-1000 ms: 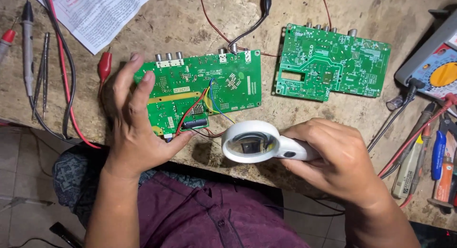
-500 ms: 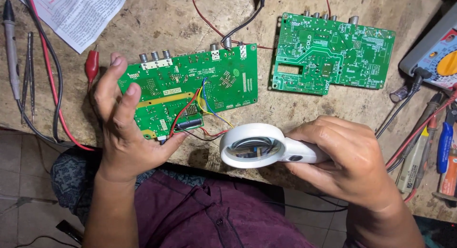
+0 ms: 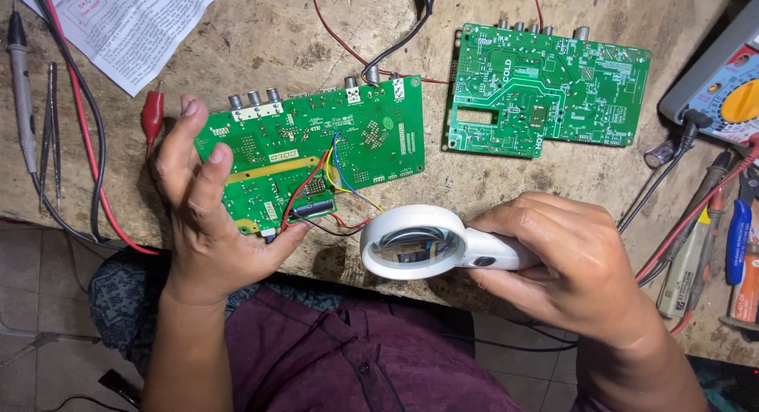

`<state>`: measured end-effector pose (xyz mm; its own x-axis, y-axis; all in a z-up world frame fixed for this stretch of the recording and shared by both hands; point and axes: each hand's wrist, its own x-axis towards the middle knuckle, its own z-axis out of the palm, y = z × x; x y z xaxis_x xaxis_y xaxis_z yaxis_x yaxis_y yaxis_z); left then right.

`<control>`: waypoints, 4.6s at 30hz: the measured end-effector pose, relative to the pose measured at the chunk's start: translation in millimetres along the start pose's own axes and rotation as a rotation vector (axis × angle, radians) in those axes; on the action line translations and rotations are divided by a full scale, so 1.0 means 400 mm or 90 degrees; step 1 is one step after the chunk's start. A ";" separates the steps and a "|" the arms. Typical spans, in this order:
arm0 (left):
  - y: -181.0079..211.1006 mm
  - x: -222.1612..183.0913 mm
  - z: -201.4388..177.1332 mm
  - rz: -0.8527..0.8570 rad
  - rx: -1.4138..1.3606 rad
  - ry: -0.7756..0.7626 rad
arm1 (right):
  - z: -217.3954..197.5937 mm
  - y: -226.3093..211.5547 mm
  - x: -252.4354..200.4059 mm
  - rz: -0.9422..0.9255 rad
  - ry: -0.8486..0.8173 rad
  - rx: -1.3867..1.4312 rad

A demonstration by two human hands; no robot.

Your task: Inspecting and soldering components on a green circuit board at a repair bench.

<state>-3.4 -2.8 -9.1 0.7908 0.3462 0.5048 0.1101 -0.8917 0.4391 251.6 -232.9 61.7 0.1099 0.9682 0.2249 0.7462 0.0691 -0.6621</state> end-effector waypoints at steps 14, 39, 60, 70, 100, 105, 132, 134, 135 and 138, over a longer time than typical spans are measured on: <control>0.004 0.016 -0.004 -0.074 0.038 -0.057 | -0.004 0.006 -0.010 0.018 -0.004 -0.009; -0.030 0.022 -0.092 -0.188 -0.061 -0.224 | 0.066 0.123 -0.002 0.048 -0.127 -0.001; -0.073 0.036 -0.102 -0.256 -0.340 -0.162 | 0.048 0.137 -0.023 0.278 -0.019 0.589; -0.139 0.007 -0.072 -0.285 -0.461 -0.139 | 0.074 0.164 -0.012 0.259 0.186 0.688; -0.062 0.029 -0.096 -0.239 -0.288 -0.144 | 0.011 0.078 0.008 0.320 -0.187 0.256; -0.047 0.039 -0.113 -0.232 -0.203 -0.187 | 0.035 0.113 -0.005 0.172 -0.228 0.101; -0.064 -0.020 -0.071 -0.105 -0.226 -0.106 | -0.021 0.011 -0.001 -0.030 0.015 -0.103; -0.065 -0.021 -0.071 -0.107 -0.221 -0.108 | -0.022 0.009 -0.001 -0.025 0.010 -0.098; -0.066 -0.021 -0.072 -0.102 -0.213 -0.108 | -0.022 0.008 -0.001 -0.021 0.010 -0.095; -0.067 -0.020 -0.074 -0.104 -0.216 -0.115 | -0.020 0.006 -0.001 -0.023 0.011 -0.095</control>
<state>-30.7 27.1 -2.9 0.8755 0.3911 0.2837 0.0613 -0.6724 0.7377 258.6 -234.8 65.6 0.0917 0.9612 0.2602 0.8394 0.0659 -0.5394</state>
